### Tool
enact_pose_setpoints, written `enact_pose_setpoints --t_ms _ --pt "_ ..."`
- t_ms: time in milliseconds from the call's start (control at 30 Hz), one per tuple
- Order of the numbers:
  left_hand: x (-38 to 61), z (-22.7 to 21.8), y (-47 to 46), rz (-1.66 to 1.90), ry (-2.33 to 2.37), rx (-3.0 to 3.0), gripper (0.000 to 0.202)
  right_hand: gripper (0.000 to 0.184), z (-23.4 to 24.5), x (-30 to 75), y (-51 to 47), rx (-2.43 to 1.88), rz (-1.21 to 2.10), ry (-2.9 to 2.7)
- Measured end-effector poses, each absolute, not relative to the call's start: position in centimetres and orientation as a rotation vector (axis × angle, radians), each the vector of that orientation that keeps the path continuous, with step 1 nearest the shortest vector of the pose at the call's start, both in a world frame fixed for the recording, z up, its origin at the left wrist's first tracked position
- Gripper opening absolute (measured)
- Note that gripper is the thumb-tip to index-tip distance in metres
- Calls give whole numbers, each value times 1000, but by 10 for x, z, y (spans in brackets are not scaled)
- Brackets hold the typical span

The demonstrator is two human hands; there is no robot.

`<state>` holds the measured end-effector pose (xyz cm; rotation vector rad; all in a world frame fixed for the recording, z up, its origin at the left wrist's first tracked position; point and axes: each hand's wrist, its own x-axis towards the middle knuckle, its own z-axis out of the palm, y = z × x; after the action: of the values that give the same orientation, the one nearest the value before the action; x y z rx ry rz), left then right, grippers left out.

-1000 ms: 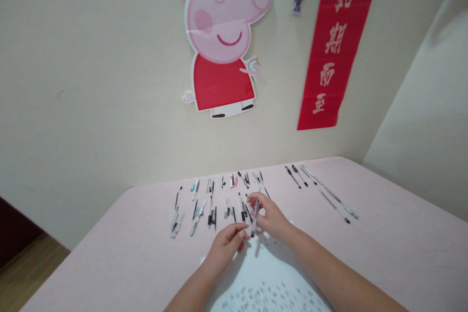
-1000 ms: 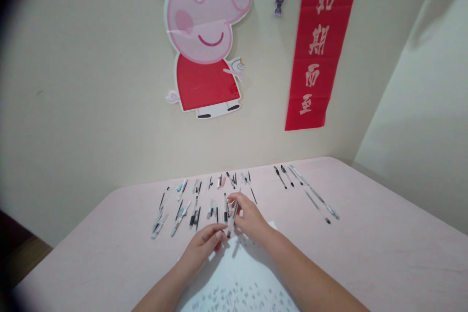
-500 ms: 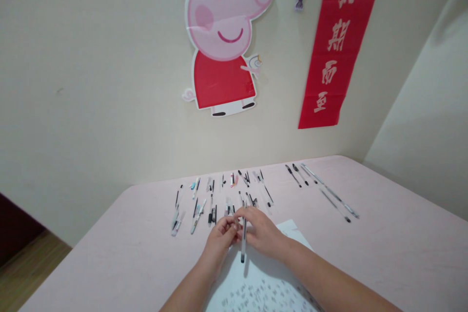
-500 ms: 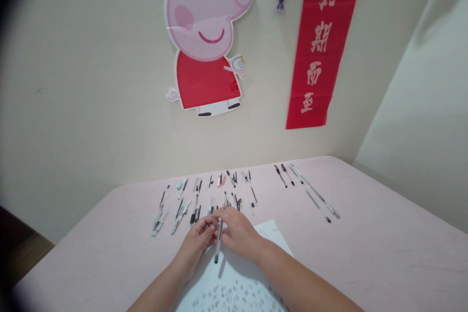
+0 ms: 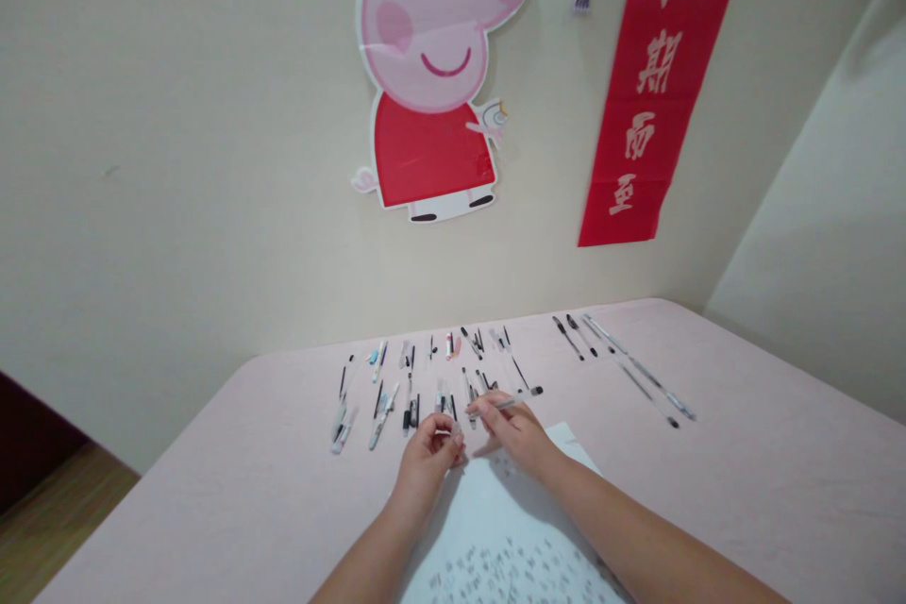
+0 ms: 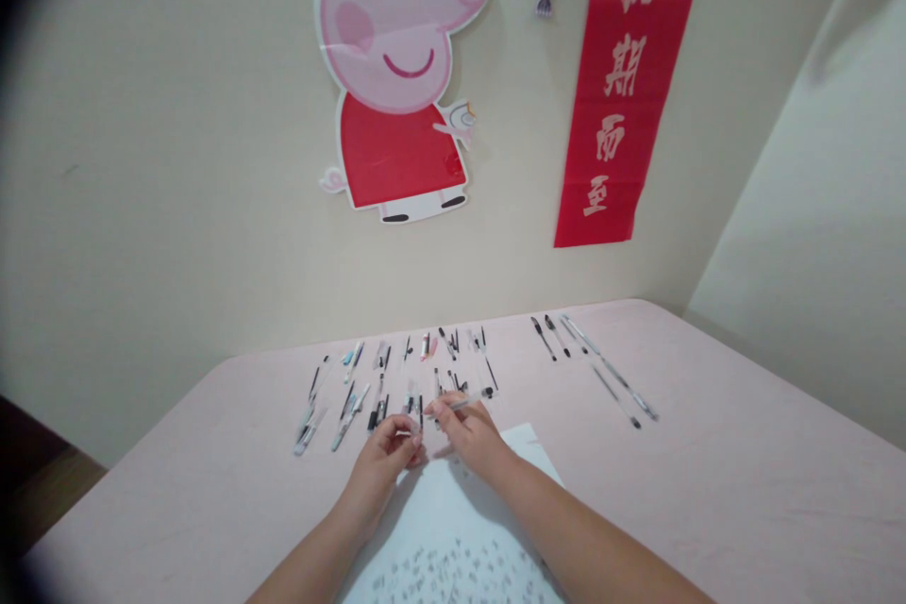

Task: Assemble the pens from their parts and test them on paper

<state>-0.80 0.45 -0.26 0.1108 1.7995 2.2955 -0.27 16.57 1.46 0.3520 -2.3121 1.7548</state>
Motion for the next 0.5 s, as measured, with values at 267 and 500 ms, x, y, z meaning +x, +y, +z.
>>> enact_pose_setpoints --t_ms 267,500 --pt "-6 1 6 2263 1862 112 38 37 15 -4 161 333 1979 -2232" --pt "-6 -3 5 2246 1881 154 34 30 15 -4 159 362 1936 -2260"
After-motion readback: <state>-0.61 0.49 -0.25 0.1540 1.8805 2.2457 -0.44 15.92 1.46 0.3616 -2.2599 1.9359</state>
